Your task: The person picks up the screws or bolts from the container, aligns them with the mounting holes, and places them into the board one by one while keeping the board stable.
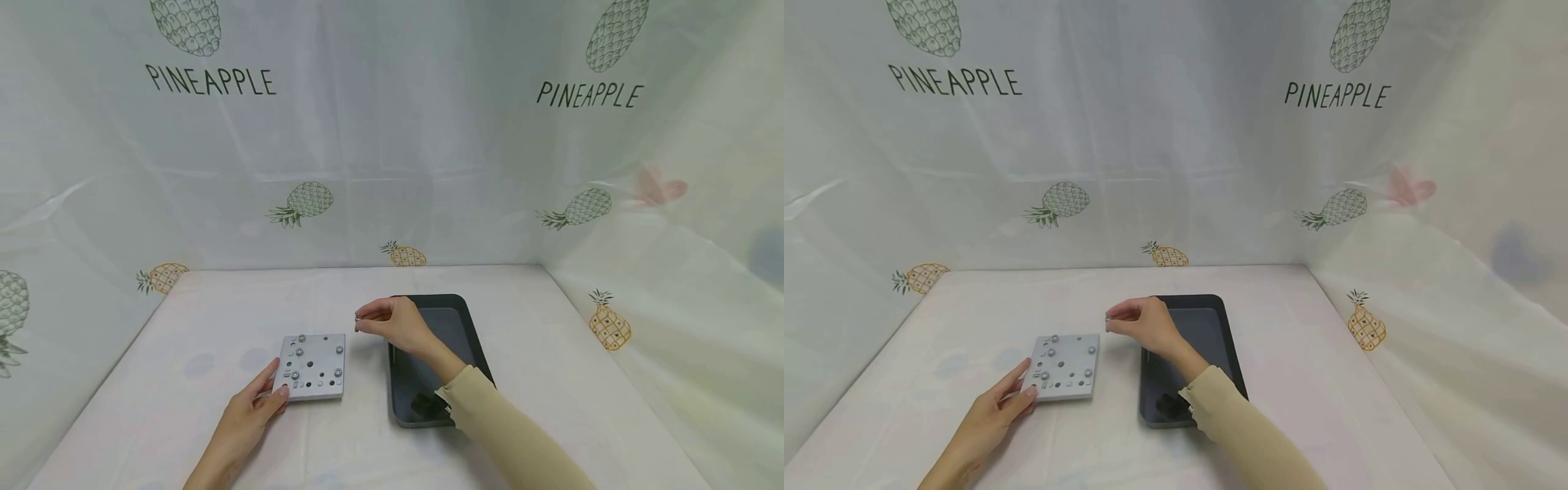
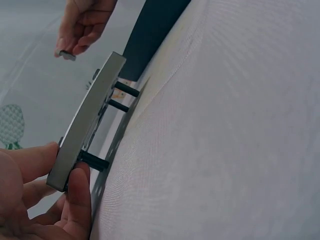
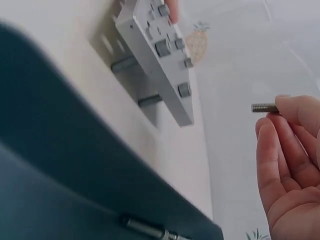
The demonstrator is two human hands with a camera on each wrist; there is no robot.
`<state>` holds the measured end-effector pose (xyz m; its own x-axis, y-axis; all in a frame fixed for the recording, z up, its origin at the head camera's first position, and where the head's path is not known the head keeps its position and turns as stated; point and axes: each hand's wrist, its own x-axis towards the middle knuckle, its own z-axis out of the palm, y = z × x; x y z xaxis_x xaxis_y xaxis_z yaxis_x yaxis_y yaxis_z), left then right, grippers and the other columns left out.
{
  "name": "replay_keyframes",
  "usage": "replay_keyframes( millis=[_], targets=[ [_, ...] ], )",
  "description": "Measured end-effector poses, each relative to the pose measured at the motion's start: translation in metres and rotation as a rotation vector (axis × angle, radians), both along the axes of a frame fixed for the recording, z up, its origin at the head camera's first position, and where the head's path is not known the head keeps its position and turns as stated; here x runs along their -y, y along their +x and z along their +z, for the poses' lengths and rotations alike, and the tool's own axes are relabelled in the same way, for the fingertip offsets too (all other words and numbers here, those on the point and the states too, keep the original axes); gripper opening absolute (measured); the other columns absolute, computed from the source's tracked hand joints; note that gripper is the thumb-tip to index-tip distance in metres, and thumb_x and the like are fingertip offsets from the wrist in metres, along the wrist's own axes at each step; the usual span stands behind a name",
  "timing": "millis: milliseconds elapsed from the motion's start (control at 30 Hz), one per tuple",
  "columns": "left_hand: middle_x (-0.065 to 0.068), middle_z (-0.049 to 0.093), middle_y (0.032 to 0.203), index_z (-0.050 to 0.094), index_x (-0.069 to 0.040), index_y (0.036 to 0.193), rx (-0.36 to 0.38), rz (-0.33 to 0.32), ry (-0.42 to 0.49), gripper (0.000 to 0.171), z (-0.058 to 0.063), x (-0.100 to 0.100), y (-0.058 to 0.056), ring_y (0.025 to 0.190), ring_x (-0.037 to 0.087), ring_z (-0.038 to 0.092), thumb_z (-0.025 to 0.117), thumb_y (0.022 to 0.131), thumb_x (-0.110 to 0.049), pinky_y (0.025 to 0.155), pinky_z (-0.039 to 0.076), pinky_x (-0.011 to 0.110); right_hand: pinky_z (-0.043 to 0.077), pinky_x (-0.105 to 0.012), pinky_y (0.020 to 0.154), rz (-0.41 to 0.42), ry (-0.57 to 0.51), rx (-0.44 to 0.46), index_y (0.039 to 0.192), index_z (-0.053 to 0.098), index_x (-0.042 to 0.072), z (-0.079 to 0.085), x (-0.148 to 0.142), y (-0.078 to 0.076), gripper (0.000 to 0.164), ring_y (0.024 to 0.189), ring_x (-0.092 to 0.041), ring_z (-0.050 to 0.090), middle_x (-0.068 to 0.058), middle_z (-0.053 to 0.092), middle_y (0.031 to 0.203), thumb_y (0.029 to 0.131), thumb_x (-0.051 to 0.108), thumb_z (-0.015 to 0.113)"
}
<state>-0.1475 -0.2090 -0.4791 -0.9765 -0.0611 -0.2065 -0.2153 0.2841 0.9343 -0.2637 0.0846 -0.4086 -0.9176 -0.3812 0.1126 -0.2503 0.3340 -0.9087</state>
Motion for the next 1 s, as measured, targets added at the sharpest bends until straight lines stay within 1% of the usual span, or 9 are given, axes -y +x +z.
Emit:
replay_keyframes(
  millis=[167, 367, 533, 700, 1000],
  targets=[
    [0.023, 0.049, 0.151, 0.031, -0.018, 0.169, -0.001, 0.004, 0.014, 0.073, -0.001, 0.001, 0.000, 0.116, 0.019, 0.066, 0.068, 0.107, -0.020, 0.091, 0.057, 0.022, 0.058, -0.029, 0.080, 0.018, 0.012, -0.019, 0.110, 0.083, 0.018, -0.002, 0.012, 0.000, 0.018, 0.088, -0.012, 0.075, 0.004, 0.080, 0.098, 0.093, 0.022, 0.085],
    [0.021, 0.050, 0.149, 0.032, -0.022, 0.169, 0.009, 0.016, -0.001, 0.073, -0.003, 0.001, -0.002, 0.113, 0.017, 0.067, 0.069, 0.106, -0.023, 0.090, 0.057, 0.020, 0.057, -0.026, 0.078, 0.031, 0.032, -0.046, 0.110, 0.083, 0.017, -0.005, 0.027, -0.002, 0.018, 0.087, -0.009, 0.073, 0.006, 0.080, 0.097, 0.093, 0.022, 0.085],
    [0.021, 0.052, 0.147, 0.033, -0.021, 0.169, 0.000, 0.017, -0.011, 0.072, -0.003, 0.001, -0.002, 0.112, 0.017, 0.067, 0.069, 0.106, -0.022, 0.090, 0.058, 0.021, 0.056, -0.024, 0.076, 0.068, 0.010, -0.018, 0.111, 0.083, 0.016, -0.004, 0.042, 0.005, 0.019, 0.087, -0.009, 0.073, 0.006, 0.079, 0.097, 0.092, 0.019, 0.086],
    [0.021, 0.052, 0.148, 0.033, -0.020, 0.169, -0.007, 0.008, -0.017, 0.072, -0.001, 0.002, -0.002, 0.114, 0.019, 0.067, 0.069, 0.106, -0.023, 0.091, 0.057, 0.022, 0.056, -0.021, 0.076, 0.098, 0.003, 0.002, 0.110, 0.083, 0.013, -0.009, 0.055, 0.010, 0.020, 0.085, -0.007, 0.073, 0.007, 0.079, 0.094, 0.091, 0.016, 0.086],
    [0.022, 0.051, 0.148, 0.033, -0.020, 0.169, -0.005, 0.000, -0.007, 0.072, 0.000, 0.002, -0.001, 0.115, 0.019, 0.068, 0.069, 0.106, -0.023, 0.091, 0.058, 0.022, 0.055, -0.020, 0.074, 0.102, 0.039, -0.008, 0.107, 0.084, 0.016, -0.020, 0.072, 0.014, 0.017, 0.081, -0.004, 0.070, 0.009, 0.078, 0.092, 0.090, 0.016, 0.087]
  ],
)
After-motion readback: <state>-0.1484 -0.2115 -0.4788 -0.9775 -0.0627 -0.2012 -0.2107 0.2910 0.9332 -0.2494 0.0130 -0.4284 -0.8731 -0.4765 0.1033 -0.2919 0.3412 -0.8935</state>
